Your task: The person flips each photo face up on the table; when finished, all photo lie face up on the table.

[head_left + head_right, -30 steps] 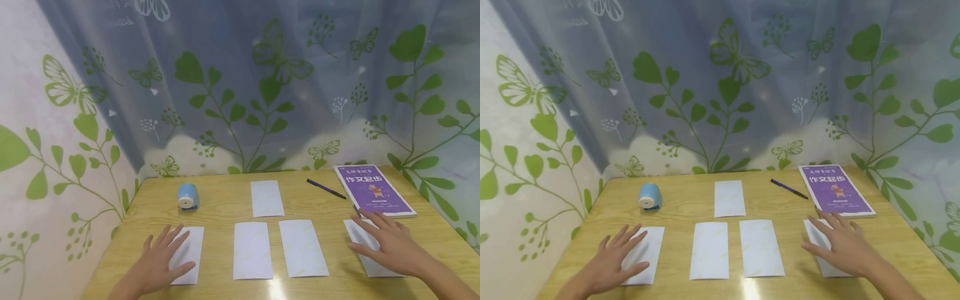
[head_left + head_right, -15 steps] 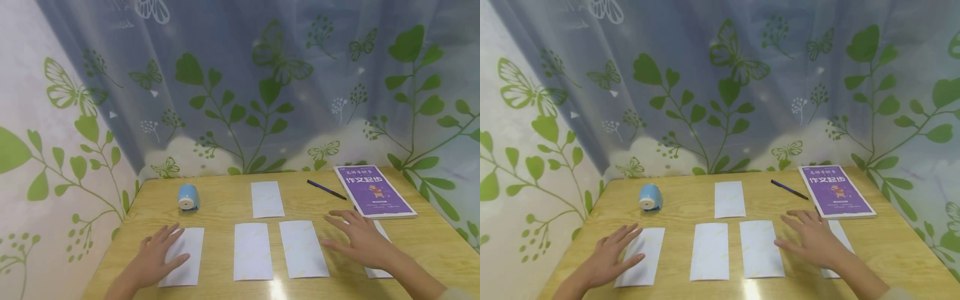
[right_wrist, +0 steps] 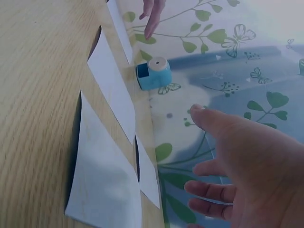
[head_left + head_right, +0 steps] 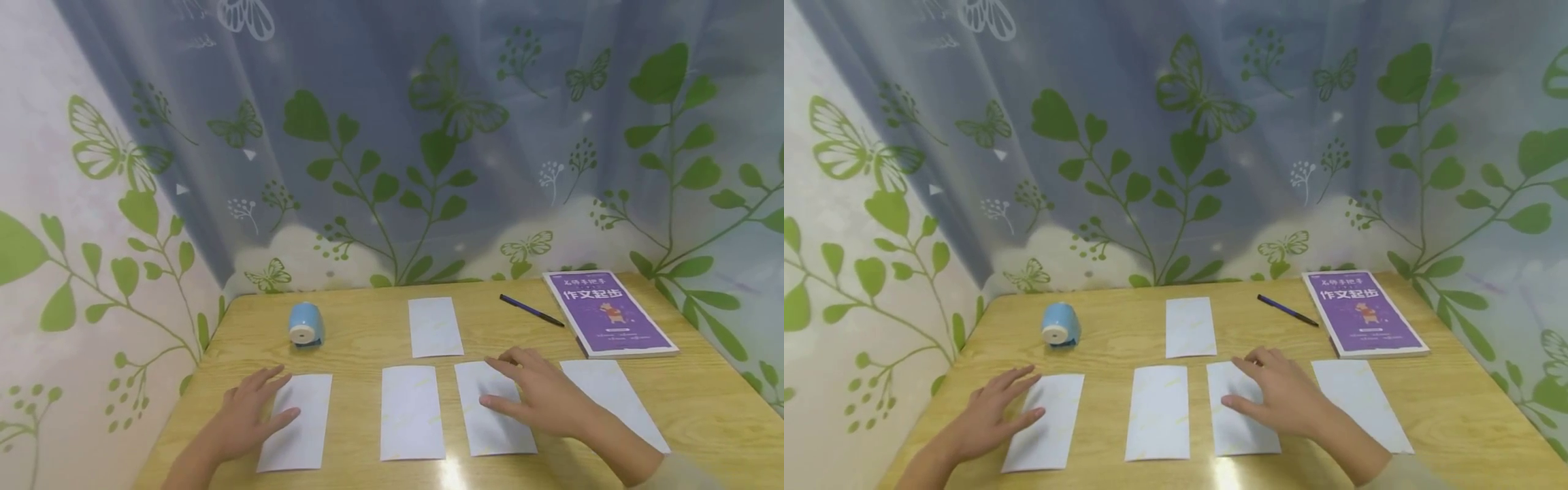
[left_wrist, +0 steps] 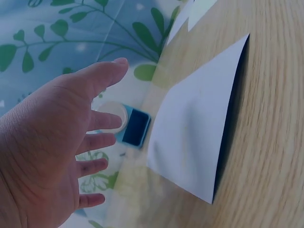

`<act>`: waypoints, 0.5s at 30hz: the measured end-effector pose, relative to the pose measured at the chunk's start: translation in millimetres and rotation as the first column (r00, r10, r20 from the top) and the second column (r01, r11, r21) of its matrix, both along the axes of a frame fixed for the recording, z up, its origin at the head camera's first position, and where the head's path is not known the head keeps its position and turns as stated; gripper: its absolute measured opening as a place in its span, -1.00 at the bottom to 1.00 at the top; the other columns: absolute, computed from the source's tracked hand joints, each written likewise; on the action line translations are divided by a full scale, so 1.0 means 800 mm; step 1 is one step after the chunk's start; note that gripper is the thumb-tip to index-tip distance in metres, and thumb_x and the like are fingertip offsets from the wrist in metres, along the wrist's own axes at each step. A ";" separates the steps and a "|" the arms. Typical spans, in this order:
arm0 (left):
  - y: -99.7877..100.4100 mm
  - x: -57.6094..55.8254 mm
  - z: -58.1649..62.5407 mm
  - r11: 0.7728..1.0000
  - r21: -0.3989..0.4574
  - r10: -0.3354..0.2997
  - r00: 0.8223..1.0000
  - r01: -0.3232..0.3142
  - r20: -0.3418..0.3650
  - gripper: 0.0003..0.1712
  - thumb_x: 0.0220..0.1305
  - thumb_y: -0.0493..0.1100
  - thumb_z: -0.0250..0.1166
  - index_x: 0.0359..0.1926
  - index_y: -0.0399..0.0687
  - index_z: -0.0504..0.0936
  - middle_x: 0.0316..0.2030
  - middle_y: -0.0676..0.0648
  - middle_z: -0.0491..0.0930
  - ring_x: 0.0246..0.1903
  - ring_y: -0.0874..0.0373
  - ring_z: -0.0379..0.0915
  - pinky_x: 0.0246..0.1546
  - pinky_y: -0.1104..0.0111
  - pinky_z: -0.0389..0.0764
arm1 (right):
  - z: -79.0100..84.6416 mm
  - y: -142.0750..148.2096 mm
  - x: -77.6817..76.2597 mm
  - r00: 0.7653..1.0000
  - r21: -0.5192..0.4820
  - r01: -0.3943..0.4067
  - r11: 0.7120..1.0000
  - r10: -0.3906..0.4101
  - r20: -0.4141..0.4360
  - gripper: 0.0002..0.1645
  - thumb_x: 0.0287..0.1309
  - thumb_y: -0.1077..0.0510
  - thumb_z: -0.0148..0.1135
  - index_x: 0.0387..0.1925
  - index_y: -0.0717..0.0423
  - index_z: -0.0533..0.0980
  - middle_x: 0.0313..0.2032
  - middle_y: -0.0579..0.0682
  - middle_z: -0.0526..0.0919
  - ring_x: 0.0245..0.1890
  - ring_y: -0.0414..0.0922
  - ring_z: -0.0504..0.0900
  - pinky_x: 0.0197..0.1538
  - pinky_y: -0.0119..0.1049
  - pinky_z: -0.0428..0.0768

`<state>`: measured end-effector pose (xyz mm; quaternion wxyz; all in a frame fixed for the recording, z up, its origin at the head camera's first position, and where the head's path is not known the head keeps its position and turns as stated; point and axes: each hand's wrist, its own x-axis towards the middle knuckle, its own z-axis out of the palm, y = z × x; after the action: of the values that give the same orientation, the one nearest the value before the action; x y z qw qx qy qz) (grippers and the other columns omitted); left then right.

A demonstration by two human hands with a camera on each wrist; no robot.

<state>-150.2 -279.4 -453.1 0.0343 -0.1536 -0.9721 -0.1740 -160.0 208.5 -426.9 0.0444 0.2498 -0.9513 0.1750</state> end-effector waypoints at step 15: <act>-0.016 -0.023 -0.025 0.995 0.096 -0.039 0.998 0.034 0.051 -0.31 0.35 0.17 0.27 0.27 -0.25 0.52 0.30 -0.31 0.42 0.28 -0.35 0.30 0.21 -0.30 0.34 | -0.019 -0.073 -0.015 0.978 -0.121 -0.158 0.980 0.172 0.119 -0.22 0.33 -0.36 0.10 0.26 0.15 0.52 -0.08 -0.09 0.58 -0.30 -0.23 0.50 -0.30 -0.40 0.49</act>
<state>-168.6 -292.4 -472.9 0.0126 -0.1649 -0.9603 -0.2249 -172.0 150.4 -442.1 -0.0179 0.3134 -0.9169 0.2464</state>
